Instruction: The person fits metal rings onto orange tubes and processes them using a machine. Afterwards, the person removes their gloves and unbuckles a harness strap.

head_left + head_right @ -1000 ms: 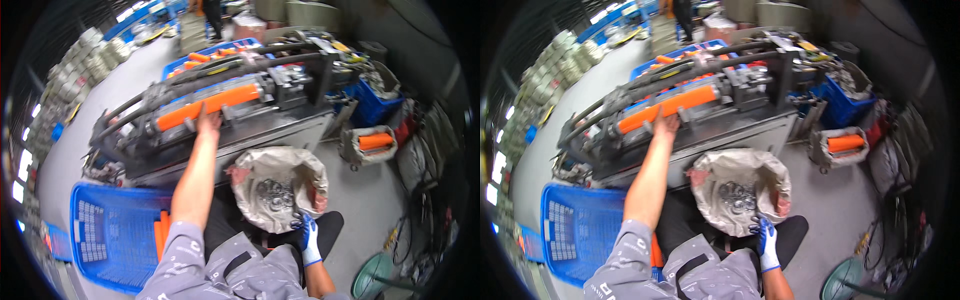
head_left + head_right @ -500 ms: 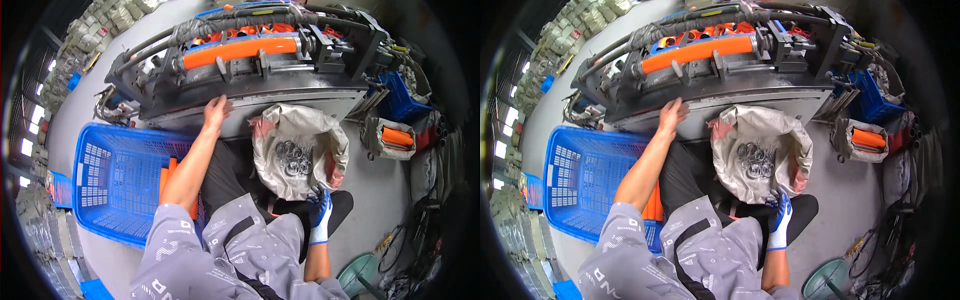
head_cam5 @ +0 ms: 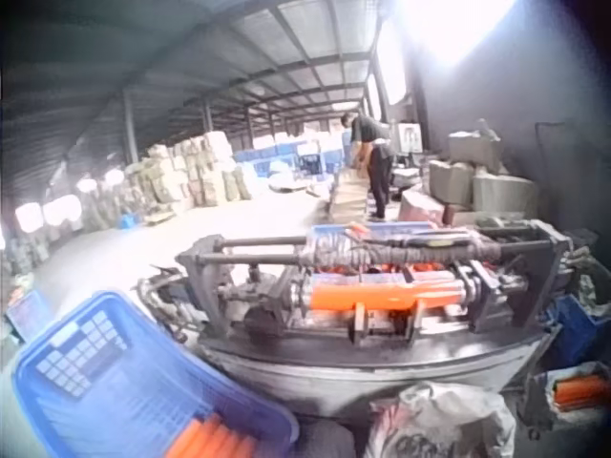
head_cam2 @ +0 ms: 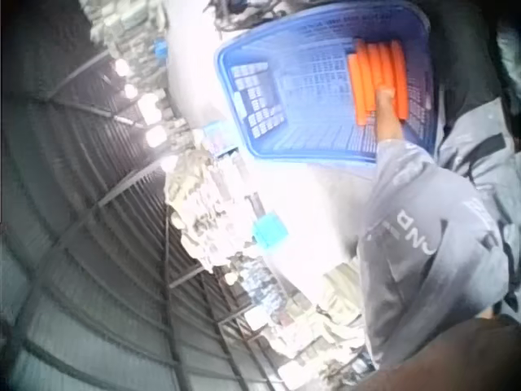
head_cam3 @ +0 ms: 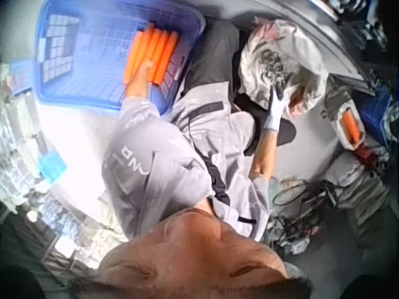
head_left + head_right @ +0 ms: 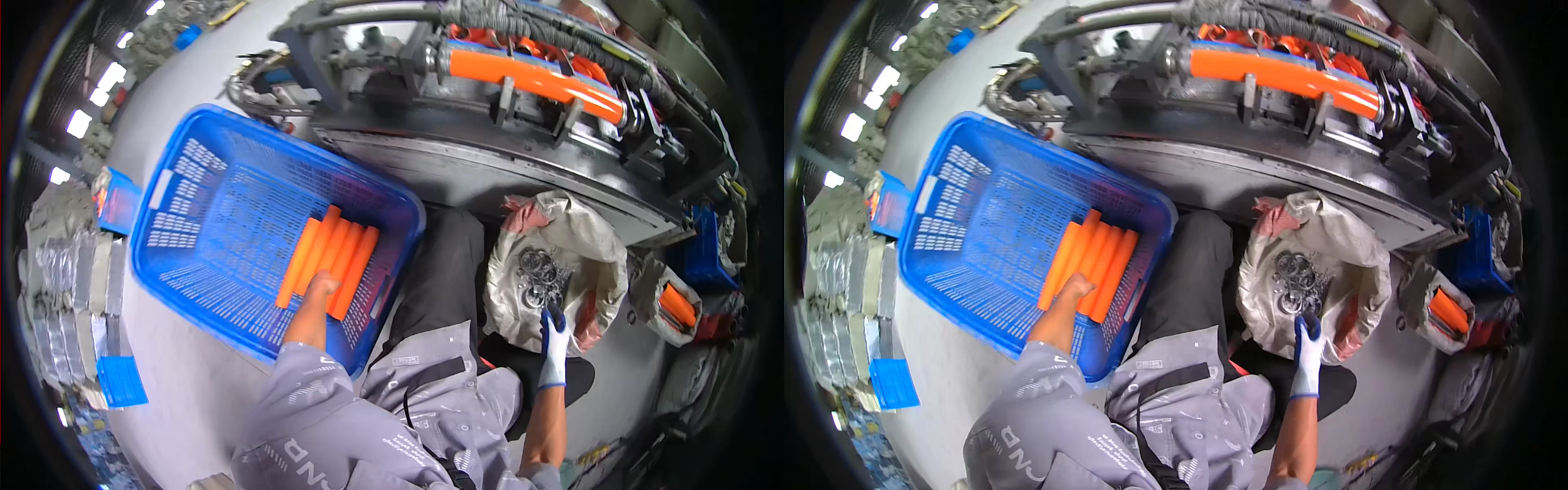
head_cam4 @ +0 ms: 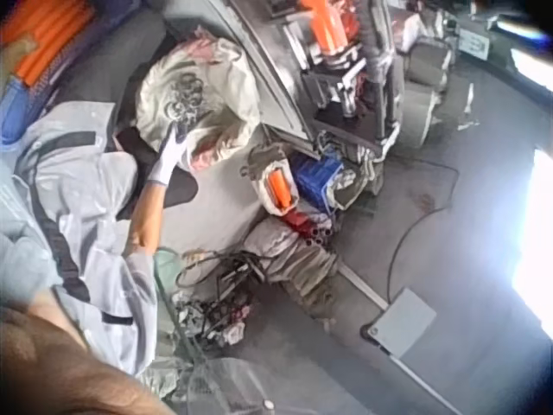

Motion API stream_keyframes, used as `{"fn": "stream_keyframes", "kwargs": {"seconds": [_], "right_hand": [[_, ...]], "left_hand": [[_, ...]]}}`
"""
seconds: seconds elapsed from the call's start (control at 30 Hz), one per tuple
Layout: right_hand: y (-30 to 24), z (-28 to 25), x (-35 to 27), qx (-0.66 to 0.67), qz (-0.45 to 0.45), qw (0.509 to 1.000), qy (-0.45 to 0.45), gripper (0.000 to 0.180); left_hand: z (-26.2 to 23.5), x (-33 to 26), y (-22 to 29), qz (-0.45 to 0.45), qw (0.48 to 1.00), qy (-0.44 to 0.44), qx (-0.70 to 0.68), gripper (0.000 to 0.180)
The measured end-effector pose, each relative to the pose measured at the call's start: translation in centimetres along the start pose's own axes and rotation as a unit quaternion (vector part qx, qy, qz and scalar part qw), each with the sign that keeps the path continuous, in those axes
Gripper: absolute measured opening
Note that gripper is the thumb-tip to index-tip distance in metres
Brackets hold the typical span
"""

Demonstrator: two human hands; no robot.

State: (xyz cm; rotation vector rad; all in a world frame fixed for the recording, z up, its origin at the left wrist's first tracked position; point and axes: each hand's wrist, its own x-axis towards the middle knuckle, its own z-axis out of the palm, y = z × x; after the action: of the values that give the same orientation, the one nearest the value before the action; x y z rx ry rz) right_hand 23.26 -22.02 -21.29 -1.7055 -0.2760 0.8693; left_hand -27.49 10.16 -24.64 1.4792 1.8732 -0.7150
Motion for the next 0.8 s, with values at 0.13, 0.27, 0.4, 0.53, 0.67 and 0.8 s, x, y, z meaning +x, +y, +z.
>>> {"fn": "stream_keyframes", "kwargs": {"seconds": [0.13, 0.27, 0.4, 0.53, 0.67, 0.8], "right_hand": [[1.5, 1.6, 3.7, -0.144, -0.053, 0.987, 0.057, 0.036], [0.1, 2.2, 3.6, -0.193, -0.063, 0.975, 0.09, 0.034], [-1.2, 1.4, 3.2, -0.279, -0.034, 0.952, 0.124, 0.038], [-4.8, 4.7, 4.8, -0.358, -0.015, 0.927, 0.106, 0.049], [-8.4, 11.3, 7.9, -0.533, -0.124, 0.836, 0.036, 0.065], [-11.1, 13.8, 10.3, -0.633, -0.071, 0.771, -0.004, 0.059]], "left_hand": [[5.5, 4.3, -6.2, 0.003, 0.987, 0.056, -0.152, 0.083], [8.3, 8.7, -6.5, -0.045, 0.986, -0.003, -0.161, 0.086], [10.2, 10.9, -5.0, -0.044, 0.978, -0.04, -0.198, 0.085], [13.2, 15.1, -5.7, -0.024, 0.988, -0.024, -0.148, 0.085], [14.0, 16.6, -7.3, -0.045, 0.973, -0.035, -0.223, 0.091], [11.2, 14.4, -2.1, -0.071, 0.995, -0.023, -0.071, 0.094]]}}
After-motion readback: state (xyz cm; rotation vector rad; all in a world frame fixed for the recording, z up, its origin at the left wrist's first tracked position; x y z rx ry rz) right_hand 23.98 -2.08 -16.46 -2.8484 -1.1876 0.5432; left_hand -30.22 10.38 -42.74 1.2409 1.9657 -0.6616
